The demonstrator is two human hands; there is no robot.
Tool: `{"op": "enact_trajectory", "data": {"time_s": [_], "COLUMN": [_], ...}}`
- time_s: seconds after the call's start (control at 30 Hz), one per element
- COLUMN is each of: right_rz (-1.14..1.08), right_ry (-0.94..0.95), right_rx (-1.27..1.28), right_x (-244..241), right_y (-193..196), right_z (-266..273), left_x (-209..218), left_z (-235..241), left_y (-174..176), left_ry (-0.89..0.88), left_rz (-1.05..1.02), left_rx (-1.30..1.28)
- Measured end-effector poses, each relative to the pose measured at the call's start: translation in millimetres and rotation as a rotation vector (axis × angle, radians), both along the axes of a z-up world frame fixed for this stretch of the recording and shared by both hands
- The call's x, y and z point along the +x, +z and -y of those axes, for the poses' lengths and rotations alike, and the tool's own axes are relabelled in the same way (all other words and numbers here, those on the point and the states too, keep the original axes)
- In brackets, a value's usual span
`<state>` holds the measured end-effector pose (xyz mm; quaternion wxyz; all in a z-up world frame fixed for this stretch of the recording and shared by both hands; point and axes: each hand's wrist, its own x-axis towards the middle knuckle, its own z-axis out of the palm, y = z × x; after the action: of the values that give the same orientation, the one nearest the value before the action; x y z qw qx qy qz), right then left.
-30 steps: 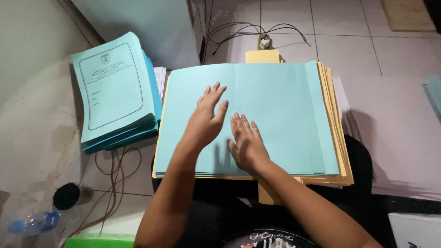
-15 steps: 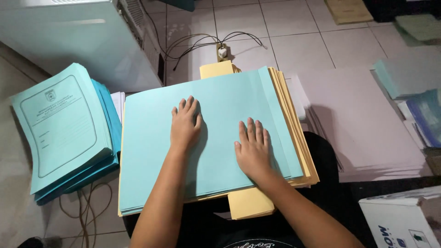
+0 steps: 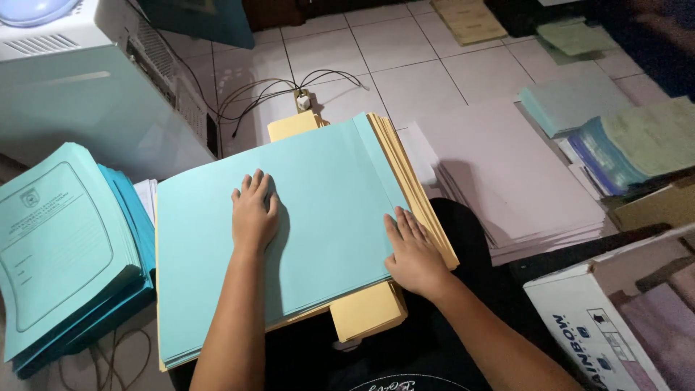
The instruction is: The person sits with a stack of light blue folders on their lap and repeatedly picks up a folder from a pile to the left, places it into the main stack, and smooths it down with both hands. This action is repeated throughout the video.
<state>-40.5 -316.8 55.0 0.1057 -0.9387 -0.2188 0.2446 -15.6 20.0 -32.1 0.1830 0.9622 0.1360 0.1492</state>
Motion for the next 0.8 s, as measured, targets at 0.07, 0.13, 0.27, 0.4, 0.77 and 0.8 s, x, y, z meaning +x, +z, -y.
{"op": "enact_trajectory", "data": {"time_s": [0.07, 0.13, 0.27, 0.4, 0.77, 0.8], "right_rz": [0.022, 0.045, 0.108, 0.253, 0.433, 0.426], "right_ry": [0.010, 0.021, -0.005, -0.004, 0.024, -0.020], "right_rx": [0.006, 0.016, 0.054, 0.018, -0.263, -0.292], "right_x": [-0.6, 0.4, 1.7, 4.6, 19.6, 20.5], "right_y": [-5.4, -12.5, -17.6, -16.8, -12.7, -11.6], "right_z": [2.4, 4.0, 6.4, 12.4, -24.5, -27.8], "left_x": [0.1, 0.3, 0.5, -0.1, -3.0, -2.8], "left_z": [0.3, -0.2, -0.4, 0.5, 4.2, 4.0], "left_y": [-4.1, -6.0, -4.6, -3.0, 1.8, 2.8], "left_ry": [0.009, 0.020, 0.025, 0.035, 0.030, 0.021], "left_rz": [0.001, 0.003, 0.003, -0.008, -0.011, -0.016], "left_rx": [-0.002, 0.000, -0.002, -0.022, -0.005, 0.001]}}
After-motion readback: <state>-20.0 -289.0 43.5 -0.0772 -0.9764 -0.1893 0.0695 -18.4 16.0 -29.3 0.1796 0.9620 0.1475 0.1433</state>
